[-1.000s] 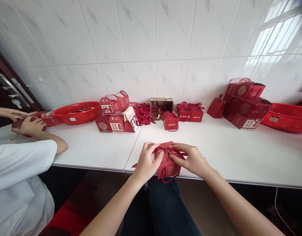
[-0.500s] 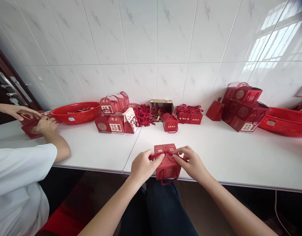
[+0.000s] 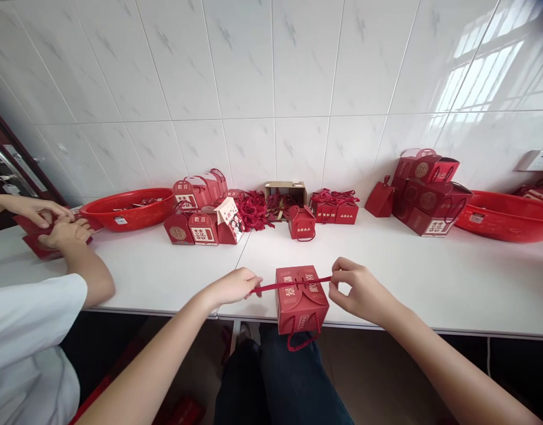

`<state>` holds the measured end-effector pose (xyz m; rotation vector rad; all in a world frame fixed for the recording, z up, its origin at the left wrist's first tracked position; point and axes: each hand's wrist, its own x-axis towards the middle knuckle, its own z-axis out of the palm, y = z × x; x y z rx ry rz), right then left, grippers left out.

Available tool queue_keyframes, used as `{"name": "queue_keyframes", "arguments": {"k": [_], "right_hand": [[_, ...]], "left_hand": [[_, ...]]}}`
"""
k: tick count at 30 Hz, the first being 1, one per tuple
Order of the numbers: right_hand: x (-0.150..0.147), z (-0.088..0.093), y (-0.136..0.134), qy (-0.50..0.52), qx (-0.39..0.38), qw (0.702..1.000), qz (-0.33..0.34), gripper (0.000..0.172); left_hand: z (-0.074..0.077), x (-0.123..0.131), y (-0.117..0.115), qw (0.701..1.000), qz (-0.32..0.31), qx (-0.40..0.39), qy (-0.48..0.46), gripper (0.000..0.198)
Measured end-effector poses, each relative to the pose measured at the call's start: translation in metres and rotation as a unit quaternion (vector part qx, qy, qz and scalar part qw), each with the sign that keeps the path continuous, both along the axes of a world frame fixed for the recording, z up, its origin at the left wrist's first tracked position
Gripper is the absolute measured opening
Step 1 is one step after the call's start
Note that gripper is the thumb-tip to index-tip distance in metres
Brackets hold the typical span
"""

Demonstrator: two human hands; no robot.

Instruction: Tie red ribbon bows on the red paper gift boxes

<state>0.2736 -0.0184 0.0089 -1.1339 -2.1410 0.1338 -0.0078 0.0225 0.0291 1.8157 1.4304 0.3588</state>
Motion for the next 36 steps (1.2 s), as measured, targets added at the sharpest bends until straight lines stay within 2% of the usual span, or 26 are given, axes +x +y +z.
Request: {"name": "queue_keyframes", "arguments": {"k": [2, 3, 5, 7, 9, 11, 14, 16, 19, 22, 25, 31, 36], "right_hand": [[-0.006, -0.007, 0.001, 0.035, 0.037, 0.997, -0.066, 0.023], [-0.009, -0.01, 0.001, 0.062, 0.052, 0.993, -0.087, 0.023], [-0.016, -0.013, 0.002, 0.122, 0.059, 0.986, -0.096, 0.022], [-0.021, -0.012, 0.0, 0.176, 0.034, 0.98, -0.082, 0.019], [-0.026, -0.01, -0.002, 0.213, 0.01, 0.975, -0.068, 0.014], [-0.03, -0.007, -0.005, 0.237, 0.025, 0.97, -0.058, 0.013], [-0.037, -0.007, -0.007, 0.249, 0.09, 0.964, -0.036, 0.019], [-0.042, -0.008, -0.006, 0.262, 0.103, 0.959, -0.027, 0.021], [-0.049, -0.009, -0.001, 0.292, 0.025, 0.955, -0.042, 0.014], [-0.051, -0.008, 0.008, 0.301, -0.095, 0.948, -0.043, 0.01], [-0.049, -0.006, 0.016, 0.285, -0.162, 0.944, -0.024, 0.013], [-0.047, 0.001, 0.026, 0.254, -0.244, 0.936, 0.03, 0.015], [-0.046, 0.012, 0.03, 0.245, -0.304, 0.921, 0.019, 0.006]], "left_hand": [[0.007, -0.004, 0.003, 0.986, -0.1, -0.131, -0.016, 0.031], [0.008, -0.004, 0.002, 0.974, -0.145, -0.172, -0.035, 0.029], [0.006, 0.001, -0.002, 0.954, -0.2, -0.203, -0.091, 0.031], [0.002, 0.008, -0.01, 0.946, -0.196, -0.192, -0.17, 0.033], [-0.002, 0.018, -0.018, 0.945, -0.149, -0.161, -0.242, 0.035], [-0.003, 0.029, -0.025, 0.953, -0.095, -0.108, -0.267, 0.04], [-0.003, 0.045, -0.033, 0.965, -0.064, 0.016, -0.254, 0.034], [-0.006, 0.054, -0.036, 0.966, -0.046, 0.126, -0.22, 0.027], [-0.016, 0.063, -0.036, 0.954, -0.013, 0.269, -0.134, 0.021], [-0.025, 0.067, -0.036, 0.934, 0.005, 0.354, -0.053, 0.03], [-0.028, 0.068, -0.037, 0.921, 0.014, 0.388, 0.018, 0.037], [-0.021, 0.069, -0.037, 0.904, -0.002, 0.4, 0.148, 0.041], [-0.026, 0.065, -0.037, 0.899, -0.007, 0.406, 0.167, 0.04]]}}
